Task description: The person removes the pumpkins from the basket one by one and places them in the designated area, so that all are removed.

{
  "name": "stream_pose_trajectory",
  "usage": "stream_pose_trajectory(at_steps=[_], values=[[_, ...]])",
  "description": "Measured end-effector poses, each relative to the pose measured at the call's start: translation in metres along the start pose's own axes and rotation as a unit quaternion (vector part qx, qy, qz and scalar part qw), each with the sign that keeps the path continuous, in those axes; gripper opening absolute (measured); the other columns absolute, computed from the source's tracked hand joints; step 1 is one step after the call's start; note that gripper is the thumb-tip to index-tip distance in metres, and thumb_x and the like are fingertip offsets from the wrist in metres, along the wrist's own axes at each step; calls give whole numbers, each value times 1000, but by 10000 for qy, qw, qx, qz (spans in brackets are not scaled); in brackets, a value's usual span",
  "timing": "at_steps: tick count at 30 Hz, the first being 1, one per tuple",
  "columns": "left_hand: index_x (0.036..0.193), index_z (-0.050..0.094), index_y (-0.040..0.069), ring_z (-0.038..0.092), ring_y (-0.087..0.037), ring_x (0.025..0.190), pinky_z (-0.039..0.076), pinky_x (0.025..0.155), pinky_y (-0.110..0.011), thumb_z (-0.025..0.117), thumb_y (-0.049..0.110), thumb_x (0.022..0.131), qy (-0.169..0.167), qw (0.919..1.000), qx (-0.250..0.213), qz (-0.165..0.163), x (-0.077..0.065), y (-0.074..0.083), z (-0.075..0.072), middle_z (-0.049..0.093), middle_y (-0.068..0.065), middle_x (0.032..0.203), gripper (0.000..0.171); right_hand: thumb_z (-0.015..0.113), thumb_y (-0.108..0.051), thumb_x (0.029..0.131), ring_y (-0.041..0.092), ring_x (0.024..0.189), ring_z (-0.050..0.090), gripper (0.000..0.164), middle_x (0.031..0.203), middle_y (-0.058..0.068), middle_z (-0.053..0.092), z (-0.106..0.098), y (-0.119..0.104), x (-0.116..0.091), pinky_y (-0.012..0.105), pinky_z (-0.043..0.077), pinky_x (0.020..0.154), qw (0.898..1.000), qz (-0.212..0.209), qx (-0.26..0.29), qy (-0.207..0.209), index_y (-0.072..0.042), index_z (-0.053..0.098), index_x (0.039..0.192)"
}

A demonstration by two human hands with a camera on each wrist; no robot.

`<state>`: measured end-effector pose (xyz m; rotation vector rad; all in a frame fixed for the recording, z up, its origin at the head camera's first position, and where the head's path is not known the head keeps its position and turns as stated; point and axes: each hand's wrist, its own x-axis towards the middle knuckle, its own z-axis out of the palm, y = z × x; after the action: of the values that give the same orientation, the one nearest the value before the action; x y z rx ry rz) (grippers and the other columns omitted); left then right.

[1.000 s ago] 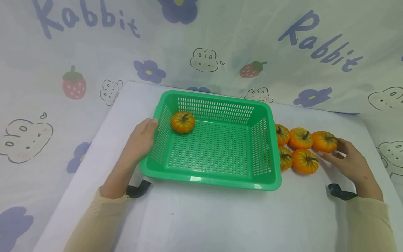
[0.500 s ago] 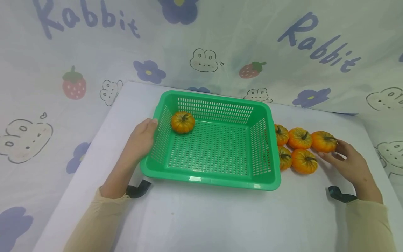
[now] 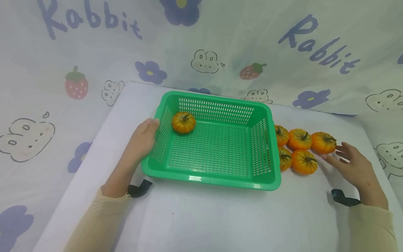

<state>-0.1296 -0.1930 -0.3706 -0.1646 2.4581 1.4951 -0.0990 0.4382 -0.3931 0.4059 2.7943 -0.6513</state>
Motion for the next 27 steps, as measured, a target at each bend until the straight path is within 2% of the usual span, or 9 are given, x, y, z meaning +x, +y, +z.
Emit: stream_pose_trajectory(at_steps=[7, 12, 15, 22, 27], values=[[134, 49, 1, 65, -32, 87, 61, 69, -40, 23, 54, 112, 8, 10000, 16, -25, -1, 1, 0, 62, -22, 107, 63, 62, -47, 104, 67, 129, 41, 98, 154, 44, 30, -13, -26, -12, 78, 41, 95, 9976, -427, -150, 522, 10, 7, 161], [135, 49, 0, 66, -32, 85, 62, 68, -40, 23, 54, 112, 7, 10000, -4, -33, -1, 0, -1, 63, -22, 107, 64, 68, -41, 102, 66, 133, 38, 96, 158, 40, 29, -23, -64, -25, 79, 38, 98, 9917, -907, -257, 876, 4, 10, 164], [134, 49, 0, 66, -32, 85, 62, 67, -40, 23, 54, 112, 18, 10000, 12, -50, -1, 0, -1, 62, -22, 106, 64, 74, -38, 99, 64, 134, 39, 97, 159, 37, 32, -30, -92, -31, 78, 37, 99, 9848, -1386, -290, 1002, 0, 14, 165], [131, 50, 0, 63, -32, 84, 60, 68, -40, 23, 53, 112, 27, 10000, -34, -36, 1, -1, 0, 60, -21, 104, 62, 83, -37, 92, 62, 129, 46, 99, 158, 29, 41, -42, -153, -48, 80, 38, 97, 9661, -2318, -569, 981, -11, 24, 166], [130, 51, 0, 64, -32, 82, 60, 67, -40, 24, 53, 113, 51, 10000, -7, 0, 2, -1, 1, 61, -21, 102, 61, 87, -35, 88, 53, 139, 41, 101, 161, 22, 40, -44, -192, -56, 76, 36, 106, 9495, -2953, -746, 760, -14, 28, 166]])
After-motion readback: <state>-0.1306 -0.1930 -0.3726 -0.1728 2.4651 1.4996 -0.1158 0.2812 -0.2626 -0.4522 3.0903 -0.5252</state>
